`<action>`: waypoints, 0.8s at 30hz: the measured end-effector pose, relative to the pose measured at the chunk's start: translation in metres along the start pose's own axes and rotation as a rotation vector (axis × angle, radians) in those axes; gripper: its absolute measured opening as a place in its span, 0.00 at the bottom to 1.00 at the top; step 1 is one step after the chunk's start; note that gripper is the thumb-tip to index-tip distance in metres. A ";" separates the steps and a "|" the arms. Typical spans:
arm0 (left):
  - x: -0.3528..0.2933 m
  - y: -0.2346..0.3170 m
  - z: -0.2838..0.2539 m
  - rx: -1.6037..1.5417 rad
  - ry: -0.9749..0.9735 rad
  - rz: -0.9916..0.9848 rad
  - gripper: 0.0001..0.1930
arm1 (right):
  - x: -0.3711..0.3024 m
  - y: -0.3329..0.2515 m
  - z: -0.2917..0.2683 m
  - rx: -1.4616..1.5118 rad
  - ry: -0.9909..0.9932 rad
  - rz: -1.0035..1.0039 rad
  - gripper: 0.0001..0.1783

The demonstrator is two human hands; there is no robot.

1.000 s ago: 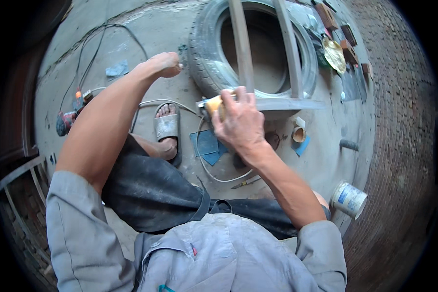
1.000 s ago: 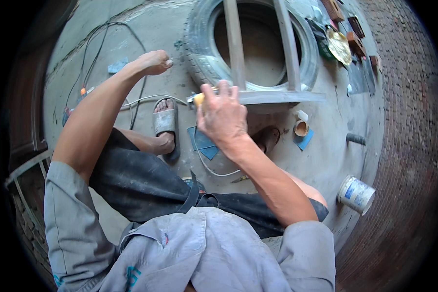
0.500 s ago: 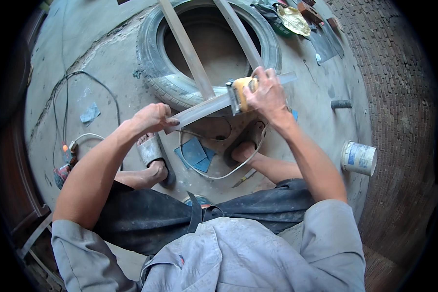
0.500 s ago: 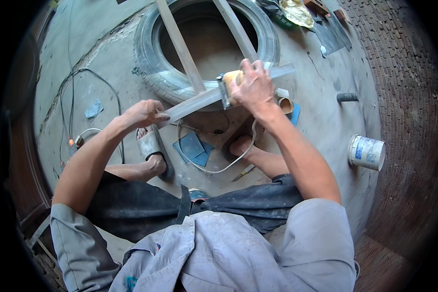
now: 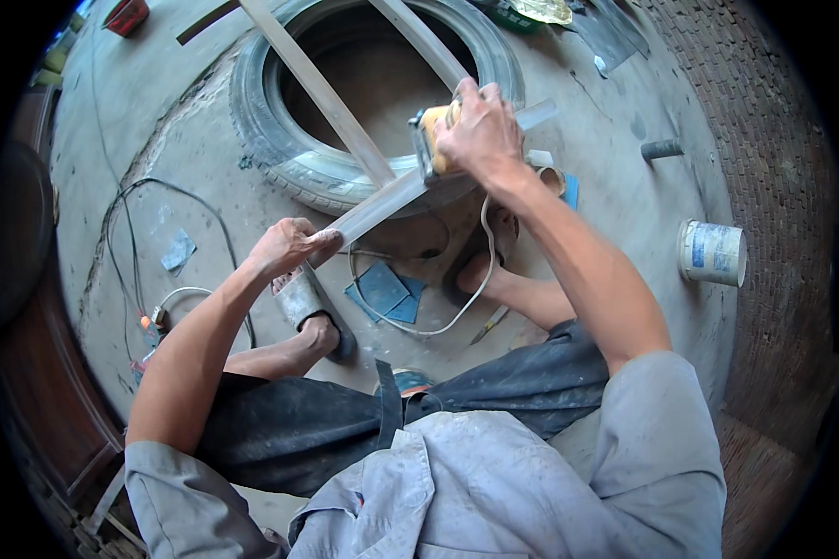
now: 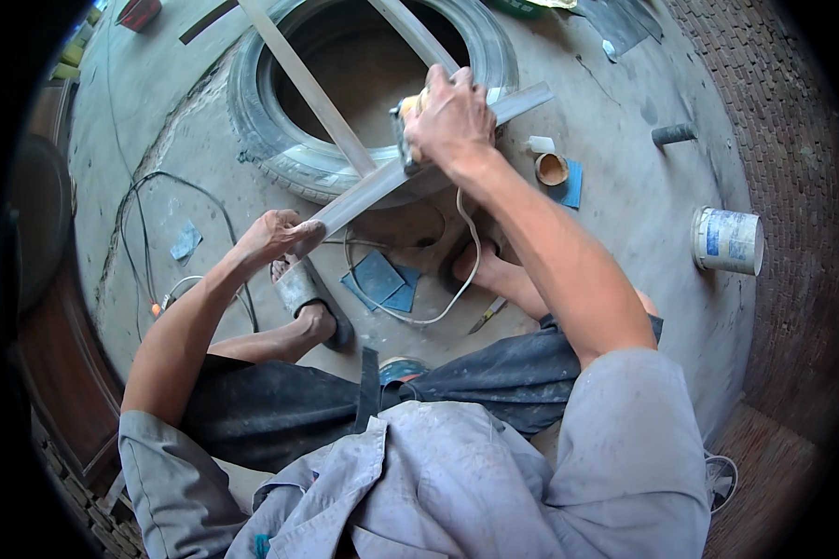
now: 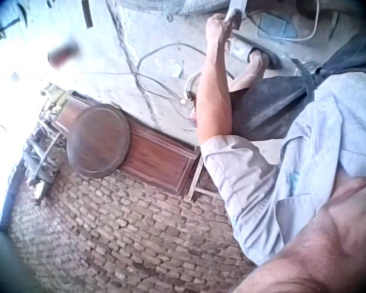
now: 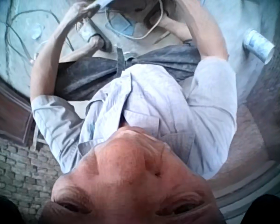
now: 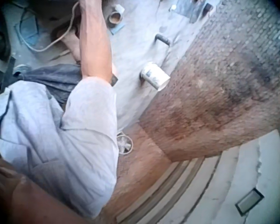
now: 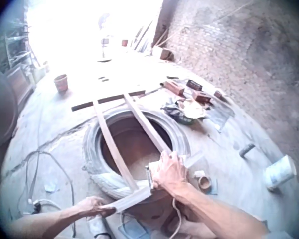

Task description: The person uses an electric sander to smooth the surfaces of a wooden frame resting on a tire. They reposition the frame several times to access different edges and sides.

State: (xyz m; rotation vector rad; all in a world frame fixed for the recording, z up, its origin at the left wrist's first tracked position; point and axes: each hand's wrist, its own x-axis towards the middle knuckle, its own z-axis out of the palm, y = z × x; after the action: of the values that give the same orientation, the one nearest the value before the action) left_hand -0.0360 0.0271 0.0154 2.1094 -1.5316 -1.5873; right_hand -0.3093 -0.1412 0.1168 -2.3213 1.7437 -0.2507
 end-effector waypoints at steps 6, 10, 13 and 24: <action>0.001 0.011 0.000 0.040 -0.016 -0.045 0.39 | 0.001 0.001 0.003 0.011 0.016 0.090 0.28; 0.006 0.000 0.005 0.044 -0.012 -0.063 0.40 | -0.012 -0.025 0.013 0.025 -0.002 -0.057 0.26; 0.006 0.006 0.006 0.102 -0.005 -0.066 0.42 | 0.003 -0.009 0.008 0.058 0.015 0.006 0.26; 0.018 0.026 0.040 0.408 0.721 0.384 0.23 | 0.003 0.024 0.000 0.070 0.070 0.002 0.26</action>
State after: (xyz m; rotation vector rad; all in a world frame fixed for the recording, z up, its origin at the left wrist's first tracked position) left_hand -0.0841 0.0199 0.0002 2.0305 -1.8836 -0.3372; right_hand -0.3309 -0.1506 0.1105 -2.2877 1.7399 -0.3909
